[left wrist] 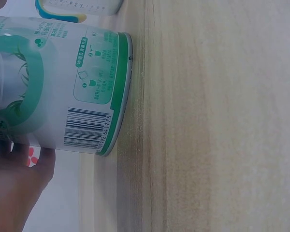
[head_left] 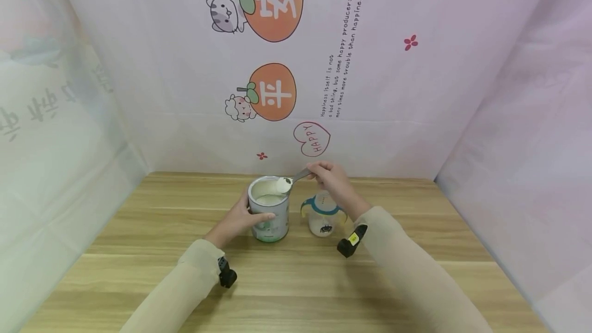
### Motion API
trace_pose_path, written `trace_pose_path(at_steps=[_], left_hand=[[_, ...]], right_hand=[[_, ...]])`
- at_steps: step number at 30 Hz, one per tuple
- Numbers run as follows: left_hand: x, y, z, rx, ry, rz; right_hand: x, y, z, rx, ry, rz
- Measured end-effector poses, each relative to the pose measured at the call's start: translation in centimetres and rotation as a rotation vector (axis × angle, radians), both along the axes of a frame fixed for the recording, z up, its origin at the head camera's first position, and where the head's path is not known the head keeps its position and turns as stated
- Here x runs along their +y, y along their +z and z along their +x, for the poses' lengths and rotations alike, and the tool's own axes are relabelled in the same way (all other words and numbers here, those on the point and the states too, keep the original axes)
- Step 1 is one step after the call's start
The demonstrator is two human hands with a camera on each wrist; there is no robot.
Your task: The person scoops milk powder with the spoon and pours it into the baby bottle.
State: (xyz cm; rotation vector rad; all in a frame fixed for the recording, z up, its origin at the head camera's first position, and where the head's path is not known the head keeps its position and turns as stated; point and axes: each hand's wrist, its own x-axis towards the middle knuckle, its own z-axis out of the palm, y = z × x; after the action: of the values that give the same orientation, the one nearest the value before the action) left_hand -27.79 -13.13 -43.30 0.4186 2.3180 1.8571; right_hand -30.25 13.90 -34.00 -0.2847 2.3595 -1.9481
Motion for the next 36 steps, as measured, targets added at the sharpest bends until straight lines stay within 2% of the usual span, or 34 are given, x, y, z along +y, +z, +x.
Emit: trace_pose_path(at_steps=[13, 18, 26, 30, 36], left_hand=[[-0.2, -0.1, -0.1, 0.010, 0.012, -0.011], [-0.2, 0.0, 0.0, -0.010, 0.017, -0.033], [-0.2, 0.2, -0.3, -0.033, -0.001, -0.018], [-0.1, 0.4, 0.0, -0.021, 0.009, -0.026], [-0.1, -0.1, -0.2, -0.006, 0.028, -0.051]], right_hand=[[2.7, 0.5, -0.4, 0.012, -0.020, -0.034], [3.8, 0.4, -0.2, 0.021, -0.023, -0.048], [5.4, 0.0, 0.0, 0.040, -0.037, -0.040], [6.1, -0.3, 0.0, 0.037, -0.046, -0.039], [7.4, -0.7, 0.0, 0.049, -0.036, -0.060]])
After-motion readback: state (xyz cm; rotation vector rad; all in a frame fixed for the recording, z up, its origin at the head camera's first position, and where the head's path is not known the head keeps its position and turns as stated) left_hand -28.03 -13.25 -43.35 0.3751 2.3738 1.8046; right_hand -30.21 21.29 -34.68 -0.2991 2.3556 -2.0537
